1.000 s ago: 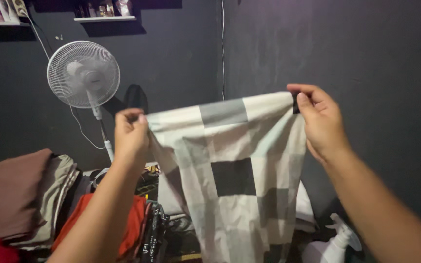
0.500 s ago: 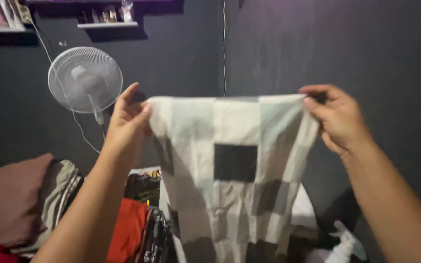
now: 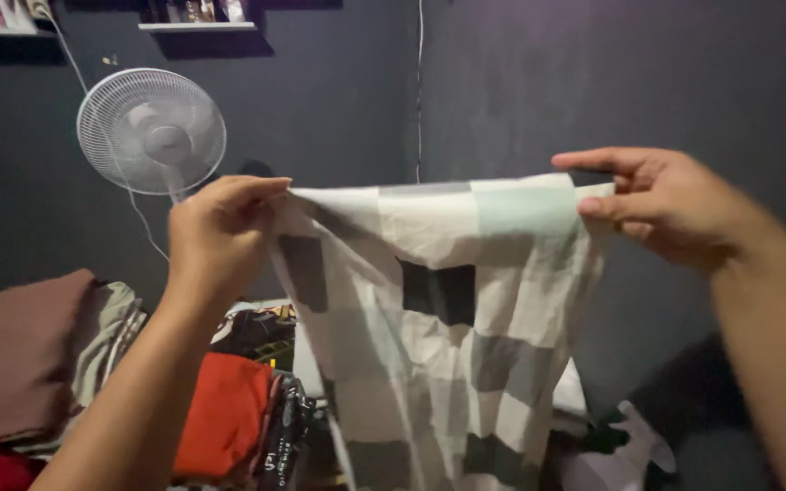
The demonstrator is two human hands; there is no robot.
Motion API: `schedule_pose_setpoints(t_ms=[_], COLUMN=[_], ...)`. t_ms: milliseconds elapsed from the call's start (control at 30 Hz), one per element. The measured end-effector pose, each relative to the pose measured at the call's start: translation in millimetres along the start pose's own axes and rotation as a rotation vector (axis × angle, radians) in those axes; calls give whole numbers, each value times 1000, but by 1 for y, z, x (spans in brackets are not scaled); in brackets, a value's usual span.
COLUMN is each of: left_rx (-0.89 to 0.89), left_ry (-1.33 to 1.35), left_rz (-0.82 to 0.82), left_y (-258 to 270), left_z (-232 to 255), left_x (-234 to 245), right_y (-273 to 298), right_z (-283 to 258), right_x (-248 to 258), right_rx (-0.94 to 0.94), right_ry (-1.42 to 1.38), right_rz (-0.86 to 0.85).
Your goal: The person folds several pieces of clothing one by one, including a checkered shirt, a light blue short, a white short, and a pink short. Each item is smoothed, folded into a compact rectangle, and placed on a growing stack on the floor.
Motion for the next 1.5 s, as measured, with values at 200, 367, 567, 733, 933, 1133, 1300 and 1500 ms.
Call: schedule_pose_setpoints(t_ms=[200,367,567,733,933,1133,1300,1500], left_rx=[-384,-430,-310,-137,-353,-456,-354,-89], left_ry=[-213,-272,-785,-752,-253,-81,-159,-20], left_rz=[91,1,-215,-154,195,188,219,270], left_y=[-4,-5,-4,-37,-94,-11,32,9], left_z=[59,64,-21,-83,-66,-16,21,20], left_x=[24,29,-28,-83,-60,-11,5,3], right_y=[16,33,-45,-121,-146,-60,16,32], right_z=[-30,-51,45,81,41,37,30,-19], right_x=[-1,-4,-23,-64,-39,-17,-18,-3], right_rx=[200,558,-160,112,597,465,210,399], right_ry=[616,578,386,398,113,-128,145,28], right_rz=[368,294,31,212,418,297,308,421])
Point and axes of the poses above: each hand's wrist, its own y-axis away from the middle knuckle, its own x-axis out of the back of the hand, z = x × y, the point moved 6 cm from there along -y, towards the middle knuckle, and after that the axes turned 11 degrees about z, right-handed, at the moved point
